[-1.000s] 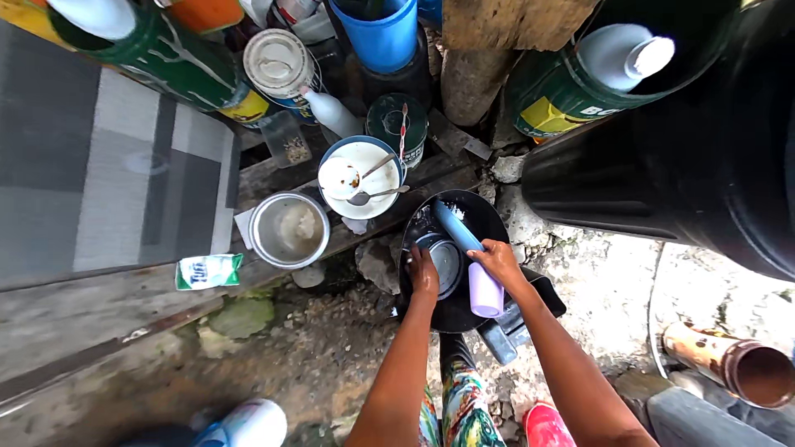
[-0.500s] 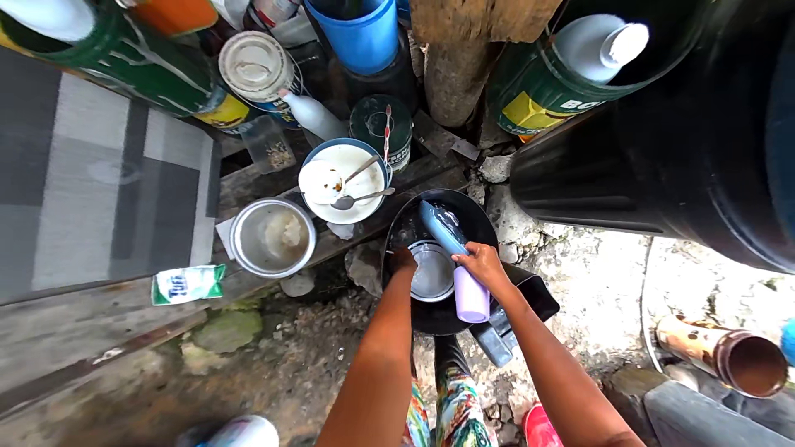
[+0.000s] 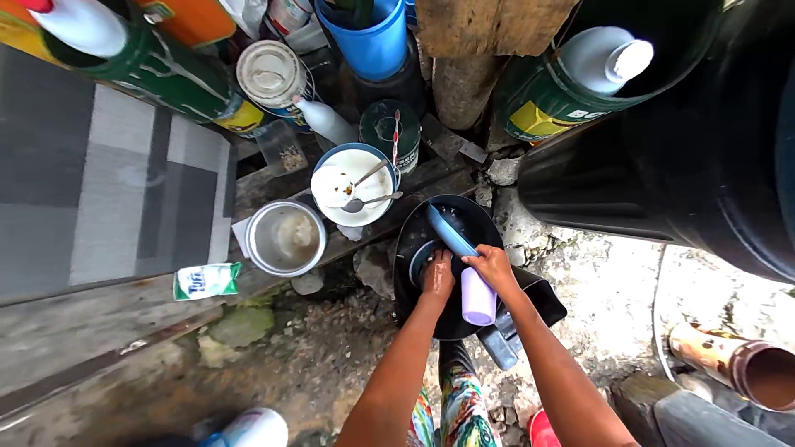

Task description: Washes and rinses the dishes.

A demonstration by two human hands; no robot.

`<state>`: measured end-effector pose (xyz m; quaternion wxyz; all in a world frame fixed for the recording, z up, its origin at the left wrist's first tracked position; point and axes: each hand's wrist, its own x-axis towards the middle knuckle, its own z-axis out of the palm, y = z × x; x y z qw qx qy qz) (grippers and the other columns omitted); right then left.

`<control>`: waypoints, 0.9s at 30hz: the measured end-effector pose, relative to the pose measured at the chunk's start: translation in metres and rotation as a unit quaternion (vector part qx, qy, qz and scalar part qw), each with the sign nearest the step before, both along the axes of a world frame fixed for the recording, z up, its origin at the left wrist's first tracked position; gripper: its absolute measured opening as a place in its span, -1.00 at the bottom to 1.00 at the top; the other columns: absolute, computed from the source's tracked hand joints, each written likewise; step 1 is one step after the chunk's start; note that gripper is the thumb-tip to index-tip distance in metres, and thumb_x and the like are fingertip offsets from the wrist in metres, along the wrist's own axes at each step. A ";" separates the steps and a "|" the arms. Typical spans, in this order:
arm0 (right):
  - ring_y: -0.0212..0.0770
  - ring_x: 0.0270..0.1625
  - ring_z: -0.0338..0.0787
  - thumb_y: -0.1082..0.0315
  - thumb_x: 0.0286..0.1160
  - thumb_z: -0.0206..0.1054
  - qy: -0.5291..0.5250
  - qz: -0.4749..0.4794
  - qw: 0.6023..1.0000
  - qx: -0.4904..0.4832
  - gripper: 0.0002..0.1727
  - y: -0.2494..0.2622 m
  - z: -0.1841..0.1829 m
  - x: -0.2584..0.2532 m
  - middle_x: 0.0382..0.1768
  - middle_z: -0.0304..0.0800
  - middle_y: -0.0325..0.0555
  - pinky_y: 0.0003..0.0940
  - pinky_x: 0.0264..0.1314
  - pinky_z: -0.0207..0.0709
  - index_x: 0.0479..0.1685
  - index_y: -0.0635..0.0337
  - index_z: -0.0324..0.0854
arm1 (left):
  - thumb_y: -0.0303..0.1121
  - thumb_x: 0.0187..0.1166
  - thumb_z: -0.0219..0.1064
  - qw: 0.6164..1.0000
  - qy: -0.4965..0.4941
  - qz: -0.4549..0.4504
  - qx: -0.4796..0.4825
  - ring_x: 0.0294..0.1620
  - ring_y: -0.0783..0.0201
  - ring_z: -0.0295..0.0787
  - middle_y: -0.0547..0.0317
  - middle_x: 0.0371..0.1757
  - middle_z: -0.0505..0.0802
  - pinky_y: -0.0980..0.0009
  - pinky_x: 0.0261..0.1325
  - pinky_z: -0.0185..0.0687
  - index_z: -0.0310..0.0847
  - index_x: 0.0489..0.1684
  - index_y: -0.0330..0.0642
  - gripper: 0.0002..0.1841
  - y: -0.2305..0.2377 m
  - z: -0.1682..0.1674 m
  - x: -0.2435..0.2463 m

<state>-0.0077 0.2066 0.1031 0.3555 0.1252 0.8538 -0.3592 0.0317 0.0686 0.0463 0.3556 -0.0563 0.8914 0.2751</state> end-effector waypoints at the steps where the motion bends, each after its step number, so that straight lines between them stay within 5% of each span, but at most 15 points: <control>1: 0.01 -0.09 0.78 0.22 0.55 0.48 -0.003 -0.002 1.000 0.000 -0.67 0.000 0.001 -0.001 -0.18 0.83 0.19 -0.02 0.16 0.56 -0.08 0.41 0.76 | -0.58 0.62 0.21 1.000 -0.020 -0.001 -0.011 0.54 -0.33 0.57 -0.39 0.55 0.59 -0.18 0.56 0.46 0.40 0.62 -0.38 -0.48 -0.005 0.003 -0.007; 4: -0.02 -0.10 0.77 0.24 0.54 0.50 -0.001 -0.018 1.000 0.000 -0.68 0.001 0.004 -0.005 -0.19 0.83 0.17 -0.04 0.15 0.57 -0.08 0.40 0.76 | -0.61 0.65 0.18 0.996 -0.066 0.019 -0.050 0.47 -0.41 0.61 -0.47 0.47 0.65 -0.26 0.49 0.48 0.41 0.61 -0.40 -0.51 -0.027 -0.004 -0.027; 8: 0.00 -0.09 0.78 0.23 0.54 0.50 -0.002 -0.019 1.000 0.006 -0.68 -0.001 0.002 -0.007 -0.19 0.83 0.18 -0.03 0.17 0.58 -0.07 0.40 0.76 | -0.55 0.63 0.29 0.987 -0.027 0.102 -0.122 0.63 -0.37 0.40 -0.42 0.68 0.40 -0.21 0.59 0.38 0.60 0.48 -0.29 -0.58 -0.038 -0.053 -0.030; 12: 0.03 -0.06 0.79 0.19 0.58 0.46 -0.014 0.021 1.000 0.004 -0.66 -0.006 0.000 -0.006 -0.17 0.83 0.19 0.01 0.19 0.58 -0.07 0.39 0.75 | -0.45 0.59 0.40 0.988 -0.047 0.079 -0.121 0.55 -0.45 0.48 -0.45 0.60 0.50 -0.28 0.51 0.44 0.34 0.66 -0.34 -0.38 -0.040 -0.079 -0.032; 15: 0.04 -0.06 0.79 0.19 0.59 0.45 -0.007 0.023 1.000 0.003 -0.66 -0.005 -0.002 -0.002 -0.18 0.83 0.19 0.02 0.17 0.58 -0.08 0.38 0.75 | -0.31 0.62 0.42 0.986 -0.089 0.081 -0.116 0.49 -0.43 0.58 -0.50 0.43 0.65 -0.27 0.50 0.45 0.25 0.69 -0.36 -0.32 -0.048 -0.071 -0.043; 21: 0.04 -0.09 0.79 0.17 0.58 0.45 -0.007 0.013 1.000 0.001 -0.67 -0.012 -0.005 0.008 -0.21 0.83 0.17 0.04 0.13 0.59 -0.10 0.36 0.76 | -0.05 0.59 0.40 0.968 -0.170 0.113 -0.147 0.50 -0.25 0.63 -0.36 0.44 0.70 -0.20 0.50 0.46 0.26 0.70 -0.38 -0.22 -0.045 -0.036 -0.036; 23: 0.09 -0.03 0.81 0.16 0.61 0.42 -0.023 0.026 0.999 0.008 -0.66 -0.015 -0.005 0.011 -0.16 0.84 0.19 0.08 0.17 0.59 -0.03 0.34 0.75 | 0.04 0.56 0.41 0.961 -0.194 0.156 -0.124 0.54 -0.19 0.60 -0.30 0.45 0.70 -0.17 0.54 0.43 0.55 0.48 -0.36 -0.32 -0.042 -0.035 -0.035; 27: 0.20 0.30 0.78 0.17 0.71 0.30 -0.091 0.093 0.991 0.032 -0.61 -0.024 -0.005 0.021 0.17 0.82 0.23 0.20 0.40 0.55 0.31 0.23 0.69 | -0.26 0.57 0.47 0.943 -0.181 0.275 0.049 0.60 -0.20 0.50 -0.41 0.49 0.64 -0.11 0.65 0.32 0.52 0.46 -0.49 -0.42 -0.044 -0.061 -0.021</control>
